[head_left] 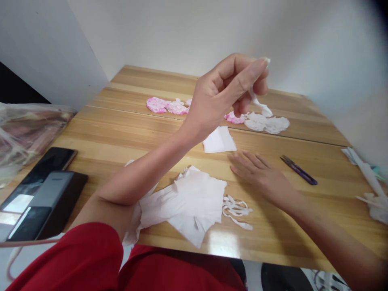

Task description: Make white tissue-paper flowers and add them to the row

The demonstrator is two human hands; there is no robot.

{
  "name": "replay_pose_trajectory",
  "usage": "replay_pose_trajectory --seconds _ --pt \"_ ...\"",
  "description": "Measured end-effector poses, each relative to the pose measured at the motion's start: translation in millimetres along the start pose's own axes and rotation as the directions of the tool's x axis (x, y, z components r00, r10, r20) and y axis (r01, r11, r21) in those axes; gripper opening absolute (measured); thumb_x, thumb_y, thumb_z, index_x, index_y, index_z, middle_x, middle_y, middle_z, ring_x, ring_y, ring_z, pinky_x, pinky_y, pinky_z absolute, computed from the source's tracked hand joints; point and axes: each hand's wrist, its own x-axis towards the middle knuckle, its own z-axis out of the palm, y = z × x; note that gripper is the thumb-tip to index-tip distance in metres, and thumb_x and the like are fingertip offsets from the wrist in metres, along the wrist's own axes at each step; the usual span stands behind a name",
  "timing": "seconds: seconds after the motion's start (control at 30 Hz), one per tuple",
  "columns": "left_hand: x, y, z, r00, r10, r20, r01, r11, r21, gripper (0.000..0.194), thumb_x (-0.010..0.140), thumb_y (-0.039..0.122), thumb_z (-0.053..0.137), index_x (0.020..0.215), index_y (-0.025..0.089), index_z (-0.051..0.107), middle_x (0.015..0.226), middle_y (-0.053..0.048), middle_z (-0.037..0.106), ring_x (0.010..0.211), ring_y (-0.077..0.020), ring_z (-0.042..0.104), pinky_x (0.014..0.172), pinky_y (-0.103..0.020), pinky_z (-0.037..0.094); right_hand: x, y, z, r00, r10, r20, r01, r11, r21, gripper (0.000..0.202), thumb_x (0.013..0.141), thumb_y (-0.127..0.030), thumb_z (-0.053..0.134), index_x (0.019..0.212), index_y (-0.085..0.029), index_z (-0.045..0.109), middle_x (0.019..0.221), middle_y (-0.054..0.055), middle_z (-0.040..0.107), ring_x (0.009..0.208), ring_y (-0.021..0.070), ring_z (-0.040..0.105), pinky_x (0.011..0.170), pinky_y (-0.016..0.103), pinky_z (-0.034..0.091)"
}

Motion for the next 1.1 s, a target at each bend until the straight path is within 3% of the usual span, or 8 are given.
replay_pose_trajectory --seconds 0.1,0.2,0.33,0.47,0.63,0.8,0.93,1.1 --pt "0 -2 1.9 1.000 0.013 -0.002 -0.013 1.000 -0.014 0.026 0.091 0.036 0.056 0.071 0.021 0.058 0.073 0.002 0.062 0.049 -0.0056 0.051 0.049 -0.021 0.042 -30 4 1 0.998 0.067 -0.007 -0.067 0.997 -0.027 0.054 0.091 -0.007 0.036 0.136 -0.031 0.052 0.161 -0.001 0.024 0.150 0.0269 0.013 0.115 0.057 0.030" --pt "-1 -5 3.4 1.000 0.026 0.008 -0.025 0.999 -0.031 0.024 0.089 0.035 0.059 0.069 0.021 0.059 0.072 0.002 0.062 0.049 -0.0068 0.052 0.048 -0.022 0.042 -31 5 0 0.993 0.112 -0.048 -0.113 0.993 -0.034 0.057 0.086 -0.003 0.037 0.131 -0.031 0.059 0.159 0.001 0.027 0.150 0.0280 0.014 0.115 0.054 0.029" --pt "-2 -8 3.8 1.000 0.019 0.000 -0.019 1.000 -0.008 0.022 0.090 0.030 0.057 0.070 0.021 0.058 0.071 0.002 0.062 0.049 -0.0071 0.052 0.048 -0.023 0.042 6 -6 -1 0.990 0.133 -0.054 -0.132 0.991 0.023 0.064 0.083 0.000 0.043 0.139 -0.028 0.052 0.155 0.007 0.037 0.147 0.0322 0.022 0.113 0.056 0.032" --pt "-3 -8 2.9 0.998 0.058 0.016 -0.057 0.998 -0.022 0.023 0.092 0.031 0.056 0.072 0.019 0.058 0.072 0.001 0.061 0.051 -0.0074 0.052 0.049 -0.023 0.040 57 -31 -2 0.998 0.039 -0.058 -0.034 0.996 0.078 0.067 0.081 -0.001 0.049 0.143 -0.027 0.047 0.156 0.010 0.035 0.147 0.0335 0.023 0.114 0.057 0.029" --pt "-2 -8 2.8 1.000 0.024 -0.009 -0.024 1.000 -0.004 0.023 0.091 0.030 0.056 0.070 0.020 0.058 0.072 0.002 0.062 0.051 -0.0066 0.051 0.049 -0.021 0.042 106 -52 2 0.990 -0.103 -0.097 0.117 0.983 0.143 0.053 0.089 -0.011 0.052 0.140 -0.027 0.051 0.156 0.008 0.037 0.147 0.0313 0.023 0.115 0.055 0.026" --pt "0 -8 2.7 0.999 -0.024 -0.041 0.026 0.999 0.031 0.023 0.091 0.030 0.056 0.069 0.022 0.058 0.071 0.003 0.062 0.050 -0.0059 0.052 0.049 -0.020 0.043 134 -55 4 0.984 -0.157 -0.088 0.171 0.970 0.172 0.038 0.097 -0.021 0.046 0.132 -0.025 0.058 0.153 0.008 0.041 0.146 0.0284 0.026 0.116 0.057 0.024" --pt "0 -10 0.9 1.000 0.025 -0.006 -0.025 1.000 -0.001 0.024 0.091 0.030 0.057 0.069 0.022 0.059 0.071 0.003 0.062 0.050 -0.0060 0.052 0.049 -0.021 0.042 128 -51 0 0.971 -0.221 -0.089 0.232 0.964 0.132 0.035 0.099 -0.024 0.044 0.130 -0.026 0.059 0.154 0.005 0.040 0.147 0.0274 0.026 0.118 0.056 0.021" --pt "0 -8 -0.1 0.998 0.064 0.008 -0.064 0.998 -0.029 0.025 0.091 0.029 0.056 0.068 0.021 0.059 0.070 0.002 0.061 0.050 -0.0067 0.052 0.048 -0.022 0.041 77 -25 -7 0.971 -0.240 -0.022 0.240 0.969 0.050 0.039 0.095 -0.017 0.049 0.131 -0.027 0.058 0.156 0.002 0.037 0.148 0.0275 0.021 0.119 0.054 0.020"
